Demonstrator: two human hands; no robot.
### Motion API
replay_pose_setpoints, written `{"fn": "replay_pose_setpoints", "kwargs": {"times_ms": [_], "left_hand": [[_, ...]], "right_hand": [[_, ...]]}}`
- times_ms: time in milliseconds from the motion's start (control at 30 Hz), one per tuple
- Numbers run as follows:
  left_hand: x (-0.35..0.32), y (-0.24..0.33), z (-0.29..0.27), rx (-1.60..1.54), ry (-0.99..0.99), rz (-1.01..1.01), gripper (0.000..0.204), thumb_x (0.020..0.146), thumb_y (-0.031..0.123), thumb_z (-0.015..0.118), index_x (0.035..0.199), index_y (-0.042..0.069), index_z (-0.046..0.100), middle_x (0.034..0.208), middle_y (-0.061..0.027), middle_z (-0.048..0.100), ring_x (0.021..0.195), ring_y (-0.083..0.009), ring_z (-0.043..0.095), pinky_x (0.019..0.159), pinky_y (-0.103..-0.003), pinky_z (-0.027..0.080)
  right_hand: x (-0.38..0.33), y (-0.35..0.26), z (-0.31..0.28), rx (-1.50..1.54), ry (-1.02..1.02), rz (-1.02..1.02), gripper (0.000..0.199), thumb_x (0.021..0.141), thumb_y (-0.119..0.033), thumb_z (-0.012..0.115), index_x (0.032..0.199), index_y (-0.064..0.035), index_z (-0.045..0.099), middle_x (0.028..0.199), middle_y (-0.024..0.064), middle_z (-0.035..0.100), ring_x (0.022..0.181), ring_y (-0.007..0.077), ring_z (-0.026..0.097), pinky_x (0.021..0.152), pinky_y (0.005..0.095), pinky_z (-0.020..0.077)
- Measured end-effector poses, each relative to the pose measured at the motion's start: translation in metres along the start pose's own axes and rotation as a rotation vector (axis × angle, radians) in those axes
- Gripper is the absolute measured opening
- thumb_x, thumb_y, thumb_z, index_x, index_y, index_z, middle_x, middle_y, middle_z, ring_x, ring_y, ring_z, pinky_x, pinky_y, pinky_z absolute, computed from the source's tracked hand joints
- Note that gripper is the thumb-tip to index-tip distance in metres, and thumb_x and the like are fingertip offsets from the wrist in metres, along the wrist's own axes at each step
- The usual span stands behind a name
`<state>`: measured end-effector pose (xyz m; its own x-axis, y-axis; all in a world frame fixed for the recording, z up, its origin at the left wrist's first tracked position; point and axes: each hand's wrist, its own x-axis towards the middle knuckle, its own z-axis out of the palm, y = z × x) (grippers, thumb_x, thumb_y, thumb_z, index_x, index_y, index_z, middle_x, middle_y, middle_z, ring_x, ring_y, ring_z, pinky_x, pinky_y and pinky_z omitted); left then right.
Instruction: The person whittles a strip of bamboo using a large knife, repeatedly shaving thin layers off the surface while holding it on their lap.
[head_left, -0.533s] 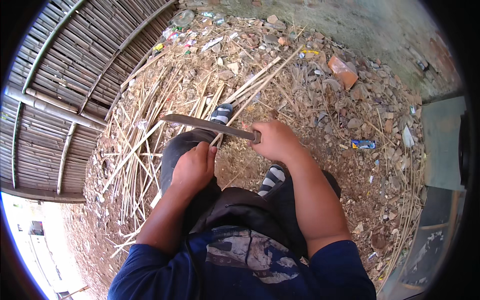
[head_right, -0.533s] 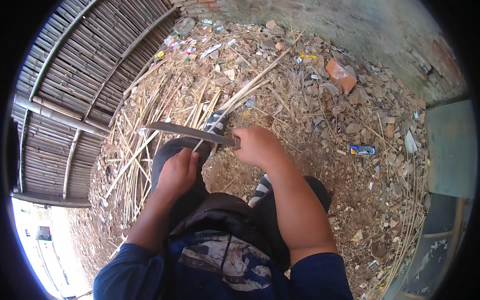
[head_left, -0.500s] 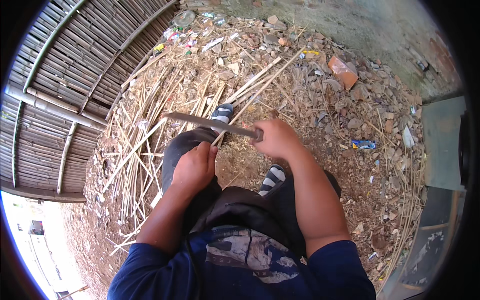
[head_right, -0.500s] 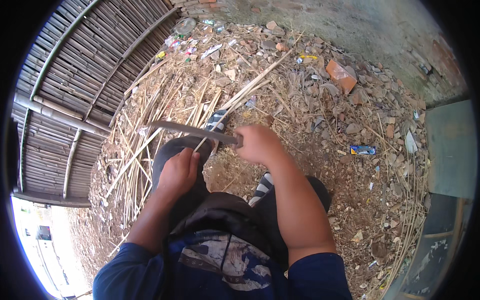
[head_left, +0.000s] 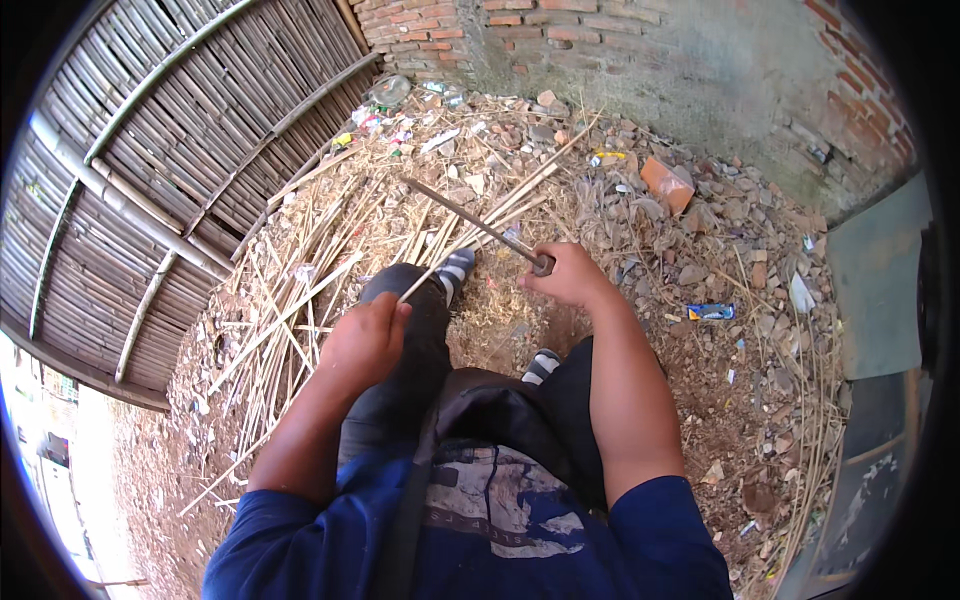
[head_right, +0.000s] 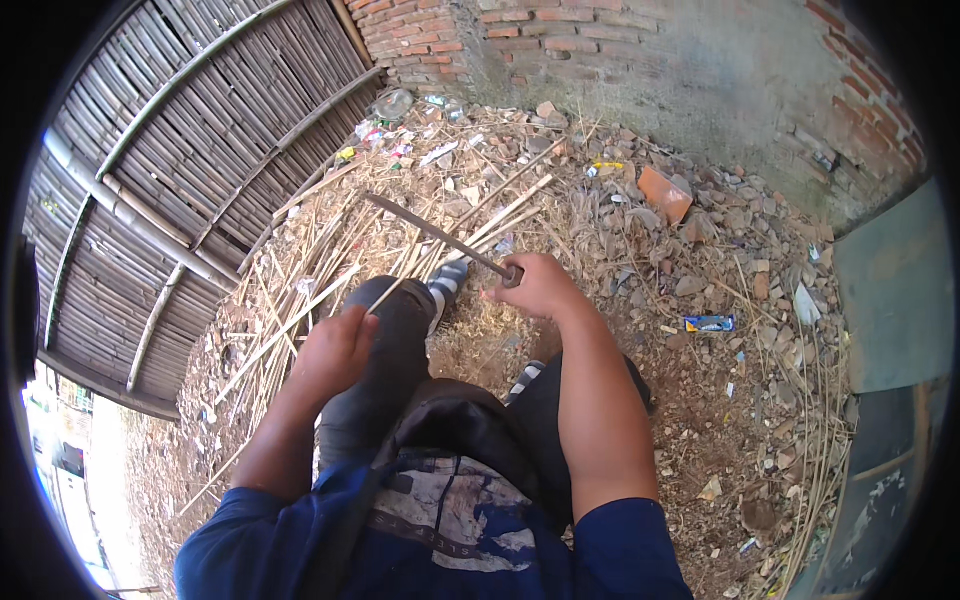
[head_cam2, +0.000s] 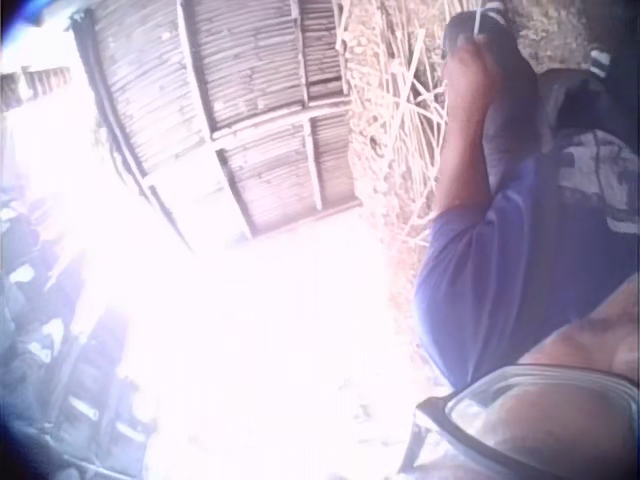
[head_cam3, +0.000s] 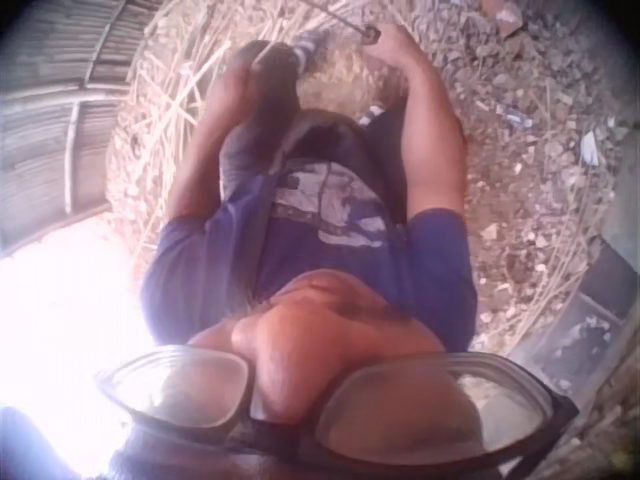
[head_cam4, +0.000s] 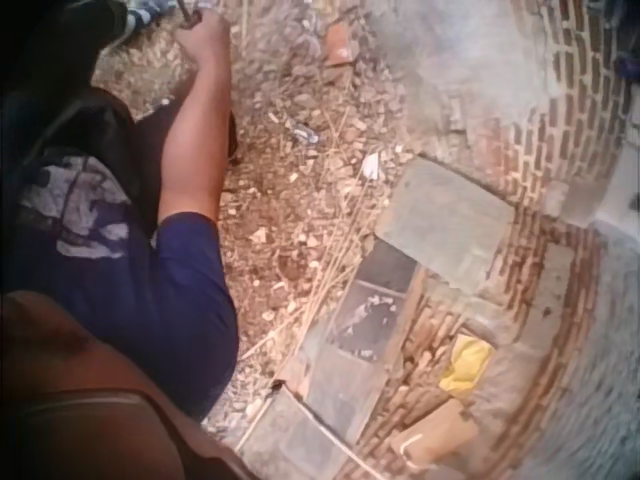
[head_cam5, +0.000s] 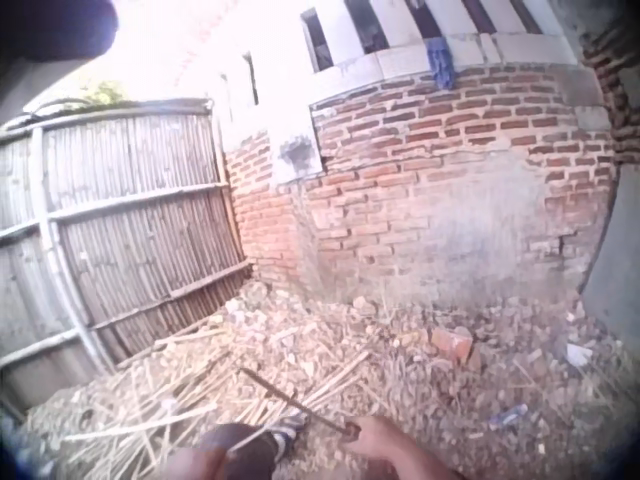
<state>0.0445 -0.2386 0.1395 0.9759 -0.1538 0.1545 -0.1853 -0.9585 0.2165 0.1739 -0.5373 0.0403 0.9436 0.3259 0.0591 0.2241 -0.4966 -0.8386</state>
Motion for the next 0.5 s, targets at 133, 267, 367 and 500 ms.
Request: {"fn": "replay_pose_setpoints", "kwargs": {"times_ms": [133, 267, 367, 500], "left_hand": [[0.012, 0.004, -0.015, -0.009, -0.002, -0.035, 0.030, 0.102, 0.030, 0.050, 0.092, 0.003, 0.055, 0.078, -0.0275, 0.065, 0.078, -0.0493, 0.063, 0.071, -0.060, 0.048], [0.021, -0.009, 0.005, -0.098, 0.024, -0.049, 0.033, 0.103, 0.030, 0.048, 0.092, 0.001, 0.056, 0.082, -0.0291, 0.064, 0.084, -0.0512, 0.061, 0.075, -0.059, 0.047], [0.029, -0.017, 0.035, -0.145, -0.082, -0.124, 0.034, 0.104, 0.034, 0.045, 0.098, 0.002, 0.057, 0.088, -0.0290, 0.067, 0.087, -0.0504, 0.063, 0.078, -0.060, 0.048], [0.042, -0.024, 0.065, -0.155, -0.149, -0.137, 0.036, 0.105, 0.035, 0.042, 0.096, 0.004, 0.055, 0.088, -0.0264, 0.067, 0.083, -0.0483, 0.065, 0.076, -0.059, 0.050]], "right_hand": [[0.008, 0.001, -0.003, 0.075, 0.001, -0.055, 0.048, 0.074, -0.041, 0.086, 0.091, 0.0014, 0.070, 0.076, 0.0095, 0.069, 0.070, 0.0181, 0.063, 0.069, 0.0336, 0.0508], [0.010, -0.005, 0.010, 0.293, -0.011, -0.114, 0.047, 0.075, -0.042, 0.085, 0.086, 0.0003, 0.067, 0.071, 0.0056, 0.066, 0.067, 0.0135, 0.059, 0.066, 0.0308, 0.0482], [0.013, -0.005, 0.016, 0.183, -0.073, -0.039, 0.050, 0.075, -0.044, 0.085, 0.088, 0.0010, 0.067, 0.070, 0.0058, 0.064, 0.067, 0.0145, 0.059, 0.065, 0.0315, 0.0477], [0.018, -0.033, 0.016, -0.258, -0.055, -0.026, 0.041, 0.077, -0.035, 0.082, 0.090, 0.0009, 0.066, 0.069, 0.0101, 0.065, 0.067, 0.0241, 0.064, 0.065, 0.0382, 0.0484]]}}
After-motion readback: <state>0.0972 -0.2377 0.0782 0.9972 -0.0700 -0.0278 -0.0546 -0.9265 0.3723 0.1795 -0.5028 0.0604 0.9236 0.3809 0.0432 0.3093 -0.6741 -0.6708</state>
